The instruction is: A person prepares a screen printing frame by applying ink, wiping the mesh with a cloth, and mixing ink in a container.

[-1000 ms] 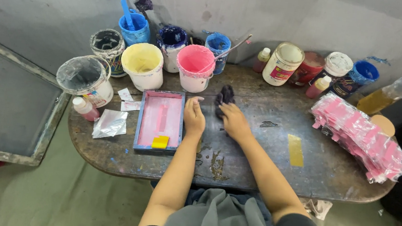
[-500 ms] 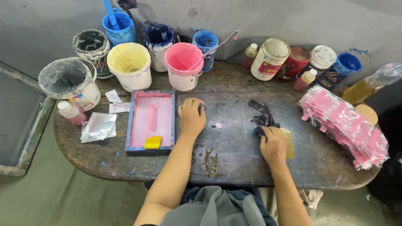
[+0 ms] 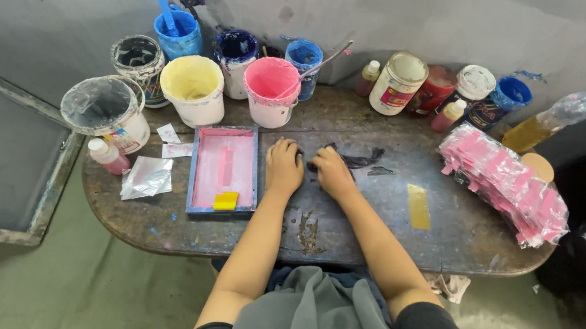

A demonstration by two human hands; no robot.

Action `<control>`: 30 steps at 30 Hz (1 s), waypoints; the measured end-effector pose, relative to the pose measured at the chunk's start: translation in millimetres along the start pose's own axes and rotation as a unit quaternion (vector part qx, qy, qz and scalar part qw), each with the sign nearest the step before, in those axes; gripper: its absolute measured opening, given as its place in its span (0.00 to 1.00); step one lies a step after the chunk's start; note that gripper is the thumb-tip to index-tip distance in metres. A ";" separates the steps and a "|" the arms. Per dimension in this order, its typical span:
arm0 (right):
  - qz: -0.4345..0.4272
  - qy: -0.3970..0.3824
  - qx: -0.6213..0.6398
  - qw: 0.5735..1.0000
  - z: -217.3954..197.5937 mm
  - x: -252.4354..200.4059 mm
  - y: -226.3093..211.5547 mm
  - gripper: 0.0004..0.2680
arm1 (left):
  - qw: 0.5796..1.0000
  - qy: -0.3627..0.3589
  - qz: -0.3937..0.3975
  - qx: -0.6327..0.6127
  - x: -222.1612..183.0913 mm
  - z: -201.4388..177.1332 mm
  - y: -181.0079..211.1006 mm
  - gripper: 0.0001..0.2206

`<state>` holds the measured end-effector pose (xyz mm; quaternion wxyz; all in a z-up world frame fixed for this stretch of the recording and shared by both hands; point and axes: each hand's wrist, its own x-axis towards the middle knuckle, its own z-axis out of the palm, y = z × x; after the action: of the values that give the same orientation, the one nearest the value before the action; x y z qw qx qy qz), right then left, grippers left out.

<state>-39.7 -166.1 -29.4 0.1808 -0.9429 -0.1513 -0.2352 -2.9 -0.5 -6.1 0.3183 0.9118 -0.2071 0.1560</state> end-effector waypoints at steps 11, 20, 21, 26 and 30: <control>0.027 -0.025 0.026 0.999 -43.5 -51.5 -24.0 0.03 | 0.999 -0.013 -0.021 -0.027 1.1 -13.7 5.8 0.03; 0.032 -0.008 0.023 0.999 -45.9 -66.3 -24.6 0.01 | 0.999 -0.022 -0.022 -0.025 -0.1 -13.3 8.9 0.05; 0.029 0.000 0.025 0.999 -42.7 -59.9 -23.3 0.02 | 0.999 -0.020 -0.024 -0.023 -0.6 -13.7 9.4 0.06; 0.024 0.021 0.010 0.999 -12.8 -7.1 -10.3 0.03 | 1.000 -0.014 -0.019 -0.010 -1.8 -17.1 10.9 0.12; 0.006 0.050 0.016 0.999 37.0 25.0 1.4 0.02 | 0.999 0.039 -0.001 -0.022 1.0 3.4 -2.3 0.17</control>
<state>-3.7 -147.1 -47.8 0.2043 -0.9278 -0.1401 -0.2790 -0.4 -1.3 -9.5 0.3461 0.8981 -0.1970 0.1868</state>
